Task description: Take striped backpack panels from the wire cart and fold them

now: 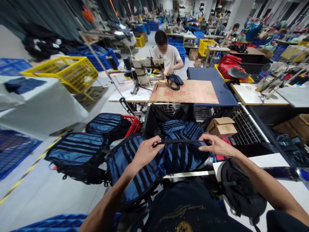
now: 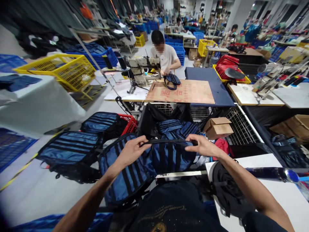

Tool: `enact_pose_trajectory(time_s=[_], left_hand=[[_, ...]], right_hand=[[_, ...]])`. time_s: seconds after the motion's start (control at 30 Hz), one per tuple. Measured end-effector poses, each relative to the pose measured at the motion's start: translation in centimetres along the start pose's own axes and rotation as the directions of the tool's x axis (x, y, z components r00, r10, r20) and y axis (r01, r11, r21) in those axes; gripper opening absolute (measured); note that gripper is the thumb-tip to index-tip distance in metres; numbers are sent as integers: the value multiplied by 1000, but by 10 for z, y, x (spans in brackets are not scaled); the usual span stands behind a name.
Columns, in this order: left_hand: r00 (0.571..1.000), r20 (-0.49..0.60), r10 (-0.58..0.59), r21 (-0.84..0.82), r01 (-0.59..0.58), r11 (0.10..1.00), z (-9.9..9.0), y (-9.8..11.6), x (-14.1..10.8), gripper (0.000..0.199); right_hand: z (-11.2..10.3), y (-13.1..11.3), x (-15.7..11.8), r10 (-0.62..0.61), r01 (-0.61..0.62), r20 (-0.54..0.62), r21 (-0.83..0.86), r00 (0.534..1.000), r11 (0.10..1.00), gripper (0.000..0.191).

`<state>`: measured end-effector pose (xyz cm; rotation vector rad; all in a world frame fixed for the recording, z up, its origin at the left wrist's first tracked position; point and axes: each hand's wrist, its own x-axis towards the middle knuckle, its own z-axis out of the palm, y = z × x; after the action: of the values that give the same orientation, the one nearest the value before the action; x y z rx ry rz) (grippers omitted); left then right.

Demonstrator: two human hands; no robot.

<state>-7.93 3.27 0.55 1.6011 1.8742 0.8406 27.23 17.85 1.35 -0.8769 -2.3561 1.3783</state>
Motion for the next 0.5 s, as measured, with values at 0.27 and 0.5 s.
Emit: enact_pose_trajectory(time_s=[0.27,0.5], left_hand=[[890,-217,401,526,-239,816,29,-22,31,41],[809,-258,528,472,-372,800,11,1,35,35]], right_hand=[[2,53,20,-375,-78,-494,-678,785,731,10],[-20,24,-4,-525,23,-412,-771,745,637,17]])
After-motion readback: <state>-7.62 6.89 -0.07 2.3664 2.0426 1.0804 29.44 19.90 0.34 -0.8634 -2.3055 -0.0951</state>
